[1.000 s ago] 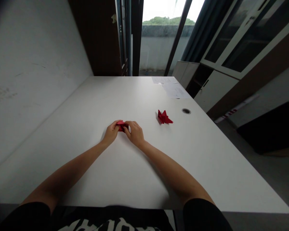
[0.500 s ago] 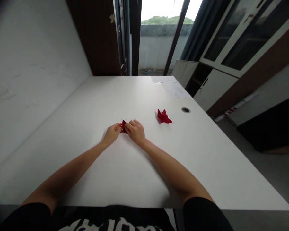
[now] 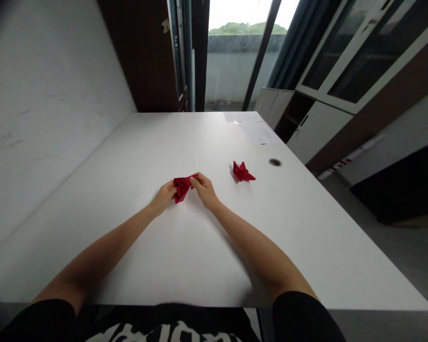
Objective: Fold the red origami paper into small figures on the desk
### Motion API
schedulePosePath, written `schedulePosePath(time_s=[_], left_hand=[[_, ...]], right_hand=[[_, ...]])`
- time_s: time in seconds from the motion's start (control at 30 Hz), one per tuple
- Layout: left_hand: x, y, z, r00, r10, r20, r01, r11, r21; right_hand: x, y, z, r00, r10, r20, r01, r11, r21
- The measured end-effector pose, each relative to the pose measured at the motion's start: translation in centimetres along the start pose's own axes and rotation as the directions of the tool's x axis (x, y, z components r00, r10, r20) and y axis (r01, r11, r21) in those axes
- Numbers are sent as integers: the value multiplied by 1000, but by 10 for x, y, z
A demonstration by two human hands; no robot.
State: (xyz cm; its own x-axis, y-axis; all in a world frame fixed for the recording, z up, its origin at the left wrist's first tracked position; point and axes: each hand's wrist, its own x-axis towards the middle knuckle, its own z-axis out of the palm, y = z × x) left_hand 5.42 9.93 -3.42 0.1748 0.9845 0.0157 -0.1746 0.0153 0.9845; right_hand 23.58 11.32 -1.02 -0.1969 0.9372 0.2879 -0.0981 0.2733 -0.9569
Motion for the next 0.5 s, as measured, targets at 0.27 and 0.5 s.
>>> schedulePosePath(time_s=[0.27,0.5], left_hand=[[-6,9,6,987,39,157,-34,999,-35],[-2,7,3,999,22,-49,-19,998,58]], right_hand=[[1,12,1,960,217,-174,-179,961,213],[-4,3,6,976,73,-205,-64,997,49]])
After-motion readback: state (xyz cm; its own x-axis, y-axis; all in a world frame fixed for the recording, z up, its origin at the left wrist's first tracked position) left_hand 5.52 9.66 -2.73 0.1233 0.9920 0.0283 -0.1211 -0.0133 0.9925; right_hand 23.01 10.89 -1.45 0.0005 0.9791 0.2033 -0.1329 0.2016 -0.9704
